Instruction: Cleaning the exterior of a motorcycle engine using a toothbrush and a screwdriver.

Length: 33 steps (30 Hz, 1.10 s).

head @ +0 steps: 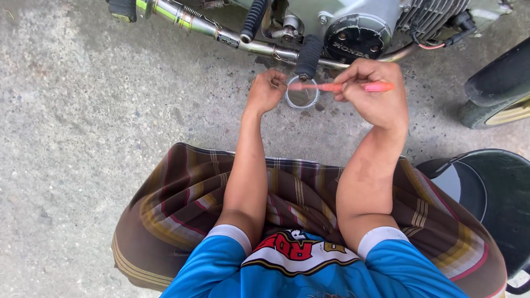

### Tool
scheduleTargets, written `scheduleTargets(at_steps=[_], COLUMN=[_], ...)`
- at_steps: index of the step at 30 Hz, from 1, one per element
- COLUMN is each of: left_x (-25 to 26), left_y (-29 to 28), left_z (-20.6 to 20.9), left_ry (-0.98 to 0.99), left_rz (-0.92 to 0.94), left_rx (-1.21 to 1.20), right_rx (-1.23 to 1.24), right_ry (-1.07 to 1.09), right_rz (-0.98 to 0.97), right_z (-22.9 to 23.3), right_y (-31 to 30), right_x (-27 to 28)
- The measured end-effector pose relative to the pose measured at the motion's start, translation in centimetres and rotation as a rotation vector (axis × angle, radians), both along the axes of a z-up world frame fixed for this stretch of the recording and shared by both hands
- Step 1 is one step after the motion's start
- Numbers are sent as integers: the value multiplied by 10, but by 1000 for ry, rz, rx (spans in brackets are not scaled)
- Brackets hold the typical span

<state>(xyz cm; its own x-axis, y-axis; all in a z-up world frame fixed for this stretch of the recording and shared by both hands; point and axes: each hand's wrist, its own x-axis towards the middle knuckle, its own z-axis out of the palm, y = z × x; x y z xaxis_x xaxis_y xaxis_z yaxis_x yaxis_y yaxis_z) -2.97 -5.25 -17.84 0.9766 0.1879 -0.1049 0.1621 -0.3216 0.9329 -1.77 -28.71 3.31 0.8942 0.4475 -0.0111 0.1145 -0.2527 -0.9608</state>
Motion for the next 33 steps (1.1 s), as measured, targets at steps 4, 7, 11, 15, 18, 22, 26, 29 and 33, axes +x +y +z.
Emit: scheduleTargets(at_steps=[4,7,11,15,18,22,26,29,33], left_x=[-3,3,16,18,11,8,24,22,28], left_y=[-12,-21,-27,-22,-21,-18,-14,-11,-4], left_z=[-3,-3,21,41,46,36,15,36,38], left_ry=[31,61,105,50,-40,-92,-282,-340,-588], left_rz=[-5,-18,27,129,97,67,253,380,263], left_rx=[4,42,81,112,-78,-271,-380,-459,-581], right_rx=[-371,-489,-745,-860,-918,-980,-1013,-950,-511], right_ry=[-85,-18,-188,-208,-149,-113,-147,-199,-281], right_rz=[54,115,-87,-213,-154,-115,-52,14,56], right_z=[-8,-48,-91,-140,-187,-162,-133,-66,40], right_y=[-5,6,46,69,63,68,64,47,9], right_x=[4,11,6,3,4,2,8,0,-16])
